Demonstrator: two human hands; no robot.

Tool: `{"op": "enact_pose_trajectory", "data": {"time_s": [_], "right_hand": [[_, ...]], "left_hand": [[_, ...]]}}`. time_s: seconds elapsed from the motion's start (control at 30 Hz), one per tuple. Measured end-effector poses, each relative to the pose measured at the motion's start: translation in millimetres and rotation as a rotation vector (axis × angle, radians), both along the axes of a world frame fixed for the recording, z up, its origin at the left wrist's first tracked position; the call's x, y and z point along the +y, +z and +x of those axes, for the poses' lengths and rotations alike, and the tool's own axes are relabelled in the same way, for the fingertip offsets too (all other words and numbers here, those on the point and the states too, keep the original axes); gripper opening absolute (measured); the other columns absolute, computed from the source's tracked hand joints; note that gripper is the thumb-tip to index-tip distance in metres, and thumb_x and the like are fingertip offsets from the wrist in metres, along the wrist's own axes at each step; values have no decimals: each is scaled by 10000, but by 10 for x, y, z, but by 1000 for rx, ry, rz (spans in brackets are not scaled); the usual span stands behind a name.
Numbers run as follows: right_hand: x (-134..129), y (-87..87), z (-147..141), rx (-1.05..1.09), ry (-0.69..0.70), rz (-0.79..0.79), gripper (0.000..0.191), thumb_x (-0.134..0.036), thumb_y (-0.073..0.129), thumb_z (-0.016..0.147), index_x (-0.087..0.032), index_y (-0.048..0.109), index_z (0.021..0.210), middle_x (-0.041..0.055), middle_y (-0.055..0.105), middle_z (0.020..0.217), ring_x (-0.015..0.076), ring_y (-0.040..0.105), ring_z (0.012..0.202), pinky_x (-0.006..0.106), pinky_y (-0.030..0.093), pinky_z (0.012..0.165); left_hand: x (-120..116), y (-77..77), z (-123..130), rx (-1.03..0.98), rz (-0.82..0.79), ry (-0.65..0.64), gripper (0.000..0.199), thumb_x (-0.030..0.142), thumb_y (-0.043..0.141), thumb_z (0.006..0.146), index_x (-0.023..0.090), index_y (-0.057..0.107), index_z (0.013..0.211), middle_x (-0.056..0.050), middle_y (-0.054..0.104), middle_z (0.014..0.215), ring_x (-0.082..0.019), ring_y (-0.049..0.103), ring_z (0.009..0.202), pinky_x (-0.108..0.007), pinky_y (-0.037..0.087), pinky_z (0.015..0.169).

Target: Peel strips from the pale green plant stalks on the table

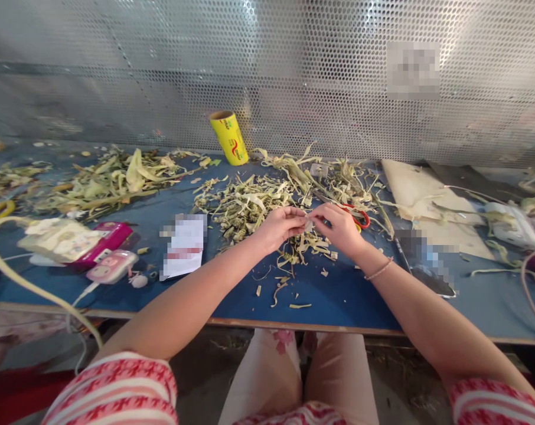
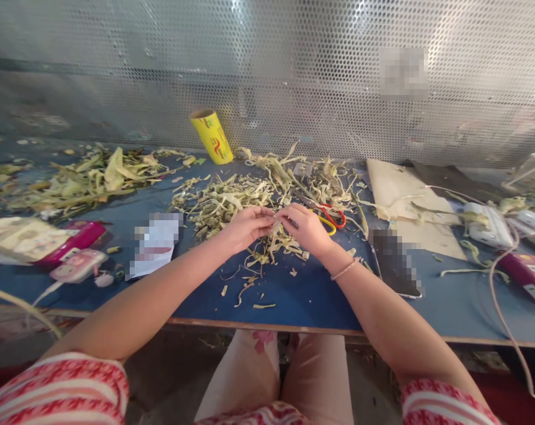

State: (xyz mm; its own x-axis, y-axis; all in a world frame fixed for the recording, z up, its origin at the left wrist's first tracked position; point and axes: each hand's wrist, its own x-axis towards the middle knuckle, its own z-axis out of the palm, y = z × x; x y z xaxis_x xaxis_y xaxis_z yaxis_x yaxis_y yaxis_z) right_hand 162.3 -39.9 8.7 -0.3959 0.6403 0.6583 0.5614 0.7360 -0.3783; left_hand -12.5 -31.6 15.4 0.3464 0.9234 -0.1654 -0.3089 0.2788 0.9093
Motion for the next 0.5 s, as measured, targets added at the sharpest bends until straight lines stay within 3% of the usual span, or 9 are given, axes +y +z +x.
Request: {"op": "enact_pose_trajectory", "data": {"time_s": [0.17,0.23,0.37,0.43,0.5], "right_hand": [[4,23,-26,58,-105,-59,128,-257,499,883,-217,620,876,34,642,823,151,598,748,284,502,681],[29,52,25,21,-161,-95,131,-243,486,877,-201,609,893,50,638,855,160,604,782,291,504,718],[109,67,249,-322,-484,-127,216,-195,518,799,-107,581,986,168,605,1038,279,557,1051,417,420,956],[150,53,354,-519,-662,-286,335,-189,572,730,-51,562,1035,230,579,1098,349,524,1112,462,403,964],[188,46,416,-639,-734,-423,397,-183,570,719,-1,547,1071,276,567,1129,380,529,1119,456,416,941]], "left_hand": [[-17,17,6,77,71,-34,120,54,662,687,119,588,755,3,629,670,-63,594,602,-246,513,664],[-21,33,5,110,100,-13,101,59,642,705,122,588,763,3,622,674,-63,589,601,-244,514,653],[-13,80,-14,93,150,86,103,66,626,722,139,555,738,18,587,666,-70,603,611,-249,529,651],[-9,105,-27,63,155,120,118,61,621,728,146,540,718,29,565,642,-63,596,605,-241,535,655],[-7,122,-39,53,155,131,122,60,616,739,148,539,704,32,553,621,-54,580,592,-227,536,649]]}}
